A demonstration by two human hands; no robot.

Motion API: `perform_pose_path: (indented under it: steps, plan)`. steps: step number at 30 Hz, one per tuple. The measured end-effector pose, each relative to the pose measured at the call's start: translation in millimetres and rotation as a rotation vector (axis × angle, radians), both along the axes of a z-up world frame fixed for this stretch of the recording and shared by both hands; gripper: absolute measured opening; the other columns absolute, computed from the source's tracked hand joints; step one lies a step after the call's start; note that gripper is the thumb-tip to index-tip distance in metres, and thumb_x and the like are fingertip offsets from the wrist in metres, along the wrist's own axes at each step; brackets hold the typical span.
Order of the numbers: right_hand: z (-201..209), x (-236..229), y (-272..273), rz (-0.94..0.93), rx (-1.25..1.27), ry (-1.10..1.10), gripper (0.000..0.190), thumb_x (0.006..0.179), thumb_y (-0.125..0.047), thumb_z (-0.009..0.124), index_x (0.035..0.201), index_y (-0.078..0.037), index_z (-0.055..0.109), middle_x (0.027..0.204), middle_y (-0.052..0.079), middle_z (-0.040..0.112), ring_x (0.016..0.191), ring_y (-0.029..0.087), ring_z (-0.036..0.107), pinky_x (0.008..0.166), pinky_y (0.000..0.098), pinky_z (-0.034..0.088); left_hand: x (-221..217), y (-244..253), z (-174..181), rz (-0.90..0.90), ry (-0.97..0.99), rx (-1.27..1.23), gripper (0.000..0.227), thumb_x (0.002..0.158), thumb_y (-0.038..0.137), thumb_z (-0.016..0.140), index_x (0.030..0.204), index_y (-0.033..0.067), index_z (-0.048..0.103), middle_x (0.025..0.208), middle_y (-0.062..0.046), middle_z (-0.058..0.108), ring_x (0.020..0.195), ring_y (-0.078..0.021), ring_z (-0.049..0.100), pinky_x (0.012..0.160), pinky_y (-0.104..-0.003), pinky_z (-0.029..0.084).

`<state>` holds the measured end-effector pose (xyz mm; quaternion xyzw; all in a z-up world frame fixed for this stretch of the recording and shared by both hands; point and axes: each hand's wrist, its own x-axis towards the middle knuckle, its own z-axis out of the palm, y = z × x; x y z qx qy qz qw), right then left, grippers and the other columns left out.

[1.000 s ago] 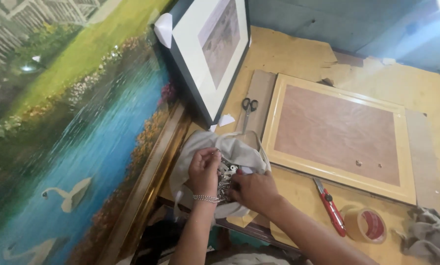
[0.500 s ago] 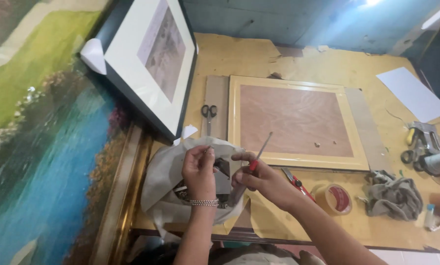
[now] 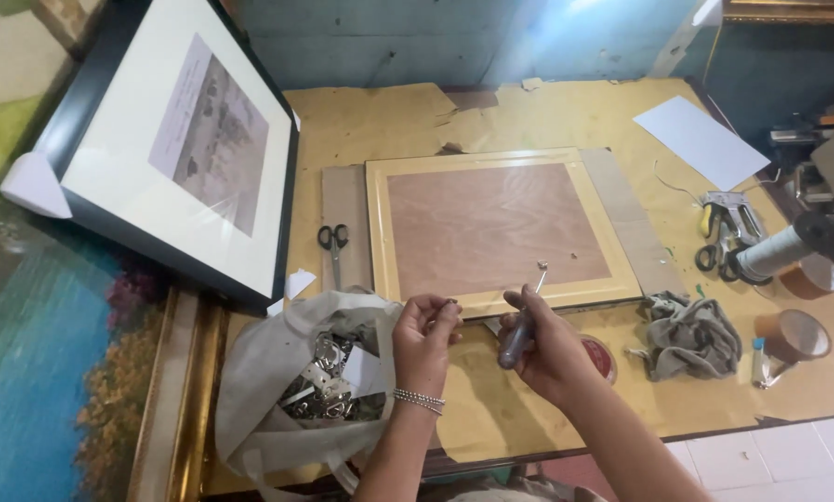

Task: Installing metal hangers and wire onto the back of a wooden picture frame using a screwdriver.

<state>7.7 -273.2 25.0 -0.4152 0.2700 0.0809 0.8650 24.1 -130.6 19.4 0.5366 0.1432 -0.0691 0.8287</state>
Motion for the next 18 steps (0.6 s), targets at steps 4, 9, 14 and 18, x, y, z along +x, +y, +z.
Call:
perform_pose_path:
  steps: [4,9,14,18]
  plan:
    - [7,-4,-9,-0.006,-0.066,-0.058,0.035,0.091,-0.046,0.035,0.099,-0.014,0.046,0.074,0.006,0.054,0.048,0.007,0.031,0.046,0.0211,0.034,3,-33,-15,-0.077,0.077,0.016,0.009,0.079,0.009,0.059,0.087,0.0091,0.053,0.08,-0.005,0.062,0.066,-0.0101,0.057,0.053,-0.019,0.05]
    - [37,-9,-25,0.03,-0.457,-0.034,0.029,0.089,-0.029,0.047,0.099,-0.006,0.062,0.08,0.013,0.057,0.057,0.018,0.045,0.047,0.0284,0.042,2,-75,-24,-0.136,0.173,0.293,0.013,0.079,0.02,0.055,0.086,0.0137,0.047,0.072,-0.005,0.06,0.047,-0.0139,0.054,0.037,-0.021,0.045]
    - [62,-5,-75,0.123,-0.611,-0.043,0.032,0.089,-0.032,0.044,0.105,-0.012,0.063,0.09,0.007,0.057,0.076,0.017,0.051,0.061,0.0278,0.045,18,-109,-80,-0.018,0.18,0.44,0.019,0.077,0.027,0.056,0.087,0.0134,0.048,0.08,-0.004,0.059,0.074,-0.0173,0.06,0.055,-0.029,0.049]
    - [85,-5,-105,0.251,-0.641,-0.046,0.039,0.088,-0.034,0.041,0.114,-0.013,0.061,0.104,0.01,0.06,0.09,0.023,0.056,0.071,0.0322,0.045,9,-134,-46,-0.005,0.212,0.398,0.018,0.077,0.027,0.055,0.088,0.014,0.049,0.078,-0.002,0.06,0.072,-0.0138,0.059,0.052,-0.026,0.049]
